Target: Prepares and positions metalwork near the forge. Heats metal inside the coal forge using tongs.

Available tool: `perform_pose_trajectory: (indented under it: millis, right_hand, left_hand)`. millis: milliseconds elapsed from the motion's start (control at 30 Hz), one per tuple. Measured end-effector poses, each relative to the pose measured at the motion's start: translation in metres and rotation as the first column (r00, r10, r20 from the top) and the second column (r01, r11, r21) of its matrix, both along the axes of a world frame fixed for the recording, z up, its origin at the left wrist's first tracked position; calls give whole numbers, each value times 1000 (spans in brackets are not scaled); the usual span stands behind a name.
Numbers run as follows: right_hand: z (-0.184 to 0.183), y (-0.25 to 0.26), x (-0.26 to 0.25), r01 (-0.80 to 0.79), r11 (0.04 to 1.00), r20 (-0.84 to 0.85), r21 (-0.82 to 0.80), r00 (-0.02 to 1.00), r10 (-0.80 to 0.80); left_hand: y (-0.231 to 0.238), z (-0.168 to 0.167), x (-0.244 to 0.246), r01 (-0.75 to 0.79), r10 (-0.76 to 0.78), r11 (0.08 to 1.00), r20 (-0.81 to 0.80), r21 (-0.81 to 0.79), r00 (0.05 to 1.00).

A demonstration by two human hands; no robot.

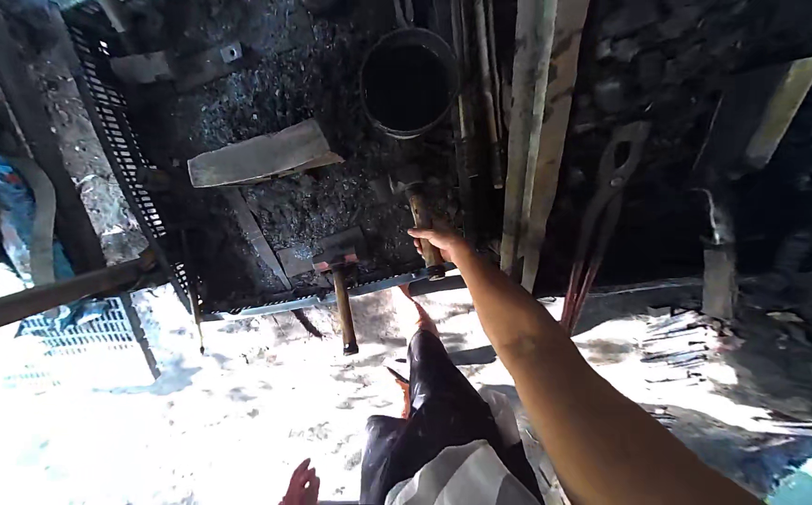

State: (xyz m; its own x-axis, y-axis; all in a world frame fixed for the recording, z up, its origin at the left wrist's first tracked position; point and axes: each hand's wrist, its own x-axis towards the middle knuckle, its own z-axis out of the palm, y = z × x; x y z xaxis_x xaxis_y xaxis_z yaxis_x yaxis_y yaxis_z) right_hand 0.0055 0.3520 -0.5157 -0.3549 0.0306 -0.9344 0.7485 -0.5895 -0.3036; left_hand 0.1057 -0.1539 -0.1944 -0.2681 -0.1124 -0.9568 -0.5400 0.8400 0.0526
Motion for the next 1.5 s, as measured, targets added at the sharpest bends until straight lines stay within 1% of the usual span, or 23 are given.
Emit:
perform_pose_trajectory:
  millis: [67, 133, 167, 233, 267, 300, 333, 367, 400, 433, 500, 633, 700, 733, 800, 900, 967, 1033, 1100, 1167, 1267, 1367, 1500]
  right_hand:
    - [-5, -13, -5, 70, 998, 26, -3, 997, -70]
    - [-7, -30, -9, 81, 993, 63, 86, 994, -86]
    - [-7, -38, -14, 46, 984, 97, 174, 993, -64]
    - [-4, -47, -22, -140, 920, 208, 366, 976, 65]
    - [-3, -49, -24, -276, 853, 287, 443, 945, 157]
    - [-1, -51, -24, -429, 757, 390, 492, 886, 249]
    - [7, -52, -27, -575, 646, 503, 503, 802, 322]
    - [13, -53, -29, -678, 536, 588, 504, 723, 362]
    - [17, -53, -30, -746, 442, 651, 499, 659, 377]
    - [15, -52, -27, -782, 371, 687, 502, 620, 377]
    - [11, -48, -20, -814, 294, 713, 501, 581, 393]
    - [19, -38, -27, -833, 256, 718, 491, 553, 422]
    - [20, -35, -25, -848, 239, 724, 473, 528, 443]
    - [18, -35, -25, -852, 234, 729, 468, 522, 443]
    - [13, -37, -23, -859, 223, 738, 460, 510, 442]
    - [8, -43, -18, -875, 196, 744, 443, 480, 465]
    - [9, -47, -13, -878, 179, 731, 444, 471, 495]
    - [8, -49, -7, -868, 178, 711, 463, 484, 510]
    - [8, -51, 0, -859, 218, 673, 464, 502, 543]
    - [8, -50, 11, -810, 260, 605, 526, 571, 556]
    - [9, -48, 28, -747, 257, 529, 613, 630, 569]
    - [9, -47, 42, -739, 219, 524, 637, 623, 580]
    - [0, -48, 57, -735, 209, 516, 645, 621, 589]
  left_hand:
    - [11, -7, -16, -9, 11, 999, -58, 33, 998]
    - [21, -12, -32, -8, 11, 999, -83, 39, 997]
    - [24, -15, -38, 14, -11, 999, -92, 39, 996]
    - [27, -19, -48, 65, -61, 997, -113, 31, 992]
    - [27, -20, -50, 83, -79, 996, -119, 25, 990]
    - [25, -21, -52, 91, -87, 996, -125, 25, 988]
    - [21, -24, -53, 88, -84, 996, -132, 29, 988]
    - [17, -29, -53, 73, -68, 997, -133, 32, 989]
    - [11, -35, -51, 54, -48, 998, -138, 41, 989]
    - [4, -42, -47, 39, -31, 998, -144, 51, 989]
    - [-11, -54, -37, 46, -38, 997, -132, 61, 991]
    - [-34, -83, -15, 108, -108, 994, -28, -17, 994]
    - [-31, -97, -12, 156, -155, 986, 24, -56, 988]
    - [-24, -106, -13, 174, -173, 983, 17, -50, 985]
    - [5, -128, -21, 184, -184, 983, -45, -5, 982]
    - [63, -167, -59, 192, -188, 981, -100, 39, 977]
    - [95, -206, -80, 114, -109, 993, -92, 43, 990]
    - [122, -244, -93, 18, -15, 999, -69, 44, 997]
    - [143, -272, -102, -14, 14, 1000, -41, 8, 999]
    - [154, -291, -106, 19, -19, 999, -15, -39, 1000]
    - [169, -294, -112, 64, -65, 994, -6, -86, 998]
    - [187, -280, -124, 75, -80, 985, -26, -156, 996]
    - [202, -267, -139, 216, -208, 949, 57, -228, 976]
